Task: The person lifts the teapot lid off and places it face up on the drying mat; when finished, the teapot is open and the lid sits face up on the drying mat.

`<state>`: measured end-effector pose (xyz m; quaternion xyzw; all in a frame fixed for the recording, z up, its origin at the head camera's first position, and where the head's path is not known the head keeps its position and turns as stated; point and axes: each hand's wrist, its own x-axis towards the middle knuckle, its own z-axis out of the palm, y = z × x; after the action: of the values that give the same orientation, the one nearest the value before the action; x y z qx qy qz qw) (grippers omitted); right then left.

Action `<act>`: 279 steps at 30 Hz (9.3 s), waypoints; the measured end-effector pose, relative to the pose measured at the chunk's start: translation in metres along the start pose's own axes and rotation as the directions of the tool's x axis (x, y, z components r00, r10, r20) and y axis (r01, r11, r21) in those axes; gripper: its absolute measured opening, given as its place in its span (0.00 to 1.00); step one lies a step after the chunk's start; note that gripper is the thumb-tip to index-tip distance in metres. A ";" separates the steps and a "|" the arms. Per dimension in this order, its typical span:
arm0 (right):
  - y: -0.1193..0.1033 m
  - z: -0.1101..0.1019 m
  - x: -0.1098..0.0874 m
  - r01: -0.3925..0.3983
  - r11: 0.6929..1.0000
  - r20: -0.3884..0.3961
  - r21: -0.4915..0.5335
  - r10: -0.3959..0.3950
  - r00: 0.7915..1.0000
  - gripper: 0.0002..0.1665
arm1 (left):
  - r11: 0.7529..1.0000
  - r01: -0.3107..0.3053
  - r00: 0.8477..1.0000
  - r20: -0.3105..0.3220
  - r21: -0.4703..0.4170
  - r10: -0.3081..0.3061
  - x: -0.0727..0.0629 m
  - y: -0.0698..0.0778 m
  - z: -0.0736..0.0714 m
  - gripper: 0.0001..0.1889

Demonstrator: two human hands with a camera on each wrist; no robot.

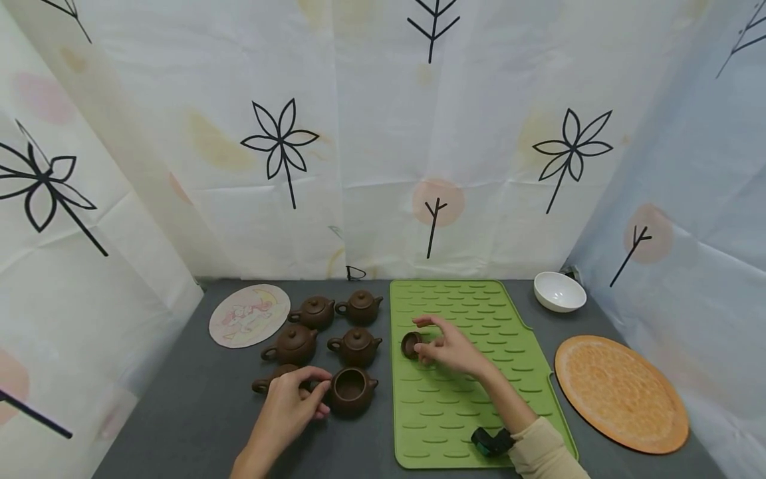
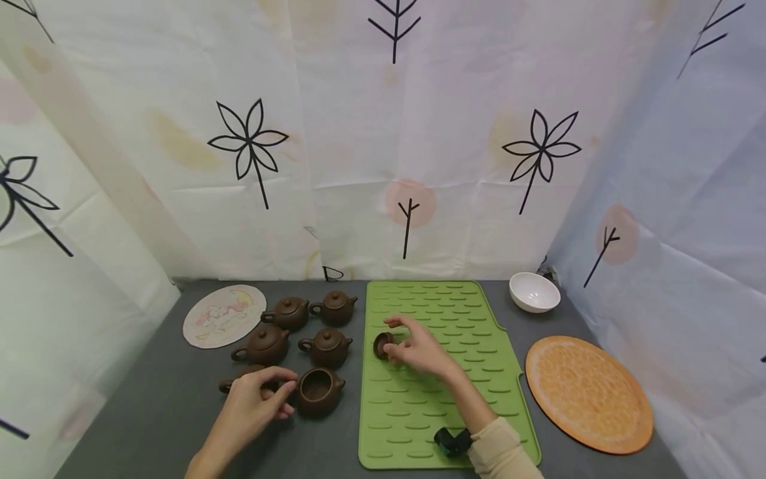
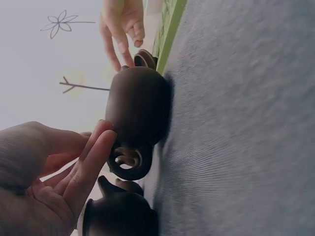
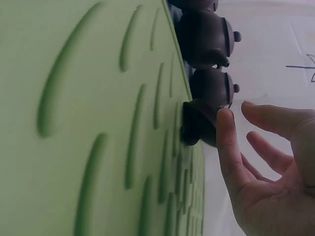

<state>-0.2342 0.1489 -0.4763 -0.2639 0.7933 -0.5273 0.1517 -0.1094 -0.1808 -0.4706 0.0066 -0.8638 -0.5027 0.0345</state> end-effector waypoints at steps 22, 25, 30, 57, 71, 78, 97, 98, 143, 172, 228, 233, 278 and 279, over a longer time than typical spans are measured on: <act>-0.046 0.038 0.032 0.075 0.990 -0.043 0.121 -0.071 0.997 0.21 | 0.973 -0.190 0.981 -0.010 0.133 0.193 0.052 0.009 -0.013 0.06; -0.050 0.046 0.041 0.069 0.988 -0.031 0.139 -0.066 0.997 0.21 | 0.980 -0.149 0.989 0.009 0.132 0.149 0.061 0.008 -0.013 0.07; -0.054 0.056 0.051 0.048 0.990 -0.007 0.136 -0.047 0.999 0.21 | 0.983 -0.092 0.995 0.046 0.158 0.086 0.071 0.006 -0.011 0.08; -0.042 0.084 0.072 0.006 0.995 -0.040 0.103 -0.002 0.999 0.14 | 0.994 0.035 0.988 0.146 0.108 -0.051 0.097 0.004 -0.010 0.06; -0.040 0.086 0.069 0.044 0.992 -0.041 0.121 -0.039 0.998 0.13 | 0.993 0.068 0.986 0.147 0.092 -0.081 0.095 0.004 -0.010 0.06; -0.040 0.082 0.064 0.064 0.986 -0.070 0.154 -0.053 0.996 0.12 | 0.993 0.051 0.987 0.144 0.104 -0.066 0.096 0.002 -0.008 0.06; -0.046 0.037 0.033 0.098 0.980 -0.122 0.172 -0.078 0.989 0.18 | 0.993 0.033 0.988 0.148 0.109 -0.049 0.095 0.005 -0.009 0.06; -0.046 0.034 0.031 0.099 0.980 -0.124 0.172 -0.078 0.989 0.19 | 0.994 0.032 0.988 0.149 0.108 -0.048 0.094 0.005 -0.009 0.06; 0.024 -0.041 -0.030 -0.060 0.995 -0.068 0.081 0.065 0.996 0.32 | 0.994 0.033 0.984 0.169 0.105 -0.051 0.095 0.006 -0.011 0.06; 0.027 -0.040 -0.027 -0.091 0.996 0.006 -0.001 0.091 0.996 0.34 | 0.993 0.037 0.979 0.194 0.112 -0.058 0.100 0.003 -0.013 0.06; -0.048 0.024 0.119 -0.078 0.982 -0.090 0.172 0.094 0.991 0.21 | 0.991 -0.036 0.959 0.283 0.130 -0.002 0.175 0.027 -0.019 0.12; -0.044 0.030 0.128 -0.094 0.976 -0.106 0.195 0.116 0.988 0.21 | 0.998 0.021 0.945 0.324 0.059 -0.039 0.180 0.026 -0.018 0.14; -0.045 0.018 0.112 -0.006 0.989 -0.178 0.145 0.032 0.983 0.17 | 0.996 0.086 0.953 0.289 0.029 -0.091 0.190 0.008 -0.009 0.11; -0.045 0.016 0.109 -0.007 0.989 -0.178 0.149 0.034 0.984 0.17 | 0.996 0.082 0.952 0.292 0.029 -0.087 0.189 0.008 -0.009 0.11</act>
<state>-0.3028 0.0605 -0.4368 -0.1950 0.7653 -0.6045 0.1041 -0.2970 -0.1935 -0.4487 -0.0310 -0.8625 -0.4917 -0.1155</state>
